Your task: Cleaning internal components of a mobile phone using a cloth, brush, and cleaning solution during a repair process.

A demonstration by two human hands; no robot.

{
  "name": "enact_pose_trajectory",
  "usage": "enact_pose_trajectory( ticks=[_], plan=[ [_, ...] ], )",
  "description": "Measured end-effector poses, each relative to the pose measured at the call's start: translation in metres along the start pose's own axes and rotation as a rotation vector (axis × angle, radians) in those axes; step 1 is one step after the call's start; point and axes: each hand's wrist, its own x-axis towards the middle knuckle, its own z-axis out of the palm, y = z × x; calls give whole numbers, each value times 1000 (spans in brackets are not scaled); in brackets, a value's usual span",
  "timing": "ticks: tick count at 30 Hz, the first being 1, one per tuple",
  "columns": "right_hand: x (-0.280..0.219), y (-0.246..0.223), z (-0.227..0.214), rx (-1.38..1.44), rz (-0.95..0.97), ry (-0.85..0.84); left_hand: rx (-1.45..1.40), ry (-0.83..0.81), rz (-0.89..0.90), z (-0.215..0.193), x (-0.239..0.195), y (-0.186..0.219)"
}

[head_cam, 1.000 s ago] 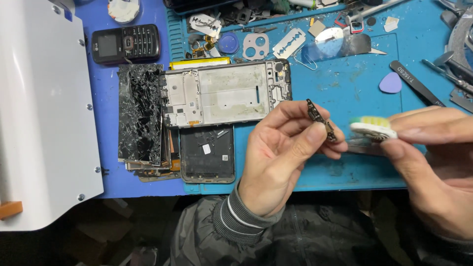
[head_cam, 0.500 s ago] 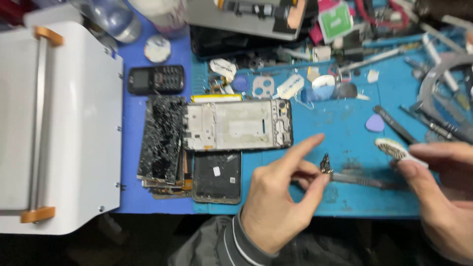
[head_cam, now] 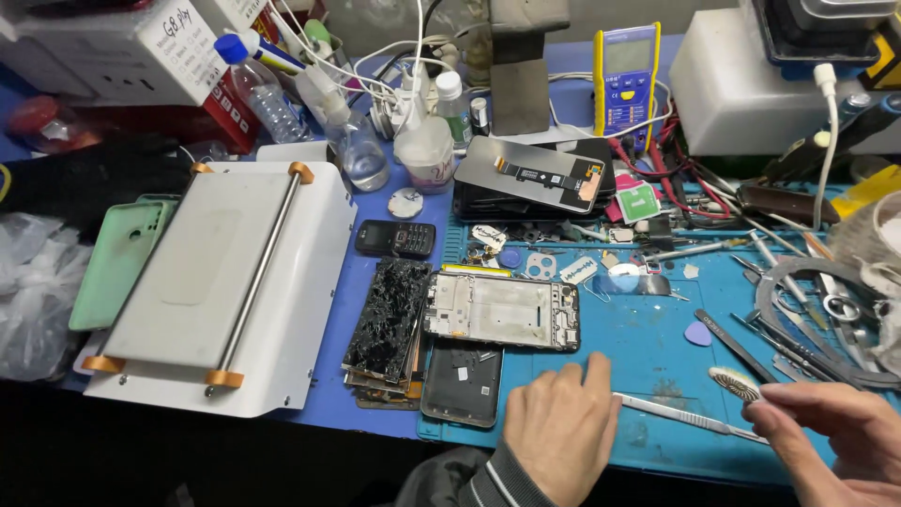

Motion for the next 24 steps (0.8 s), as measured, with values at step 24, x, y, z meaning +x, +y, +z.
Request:
enact_pose_trajectory(
  ticks=[24],
  plan=[
    [143, -238, 179, -247, -942, -336, -1349, 302, -110, -77, -93, -78]
  ],
)
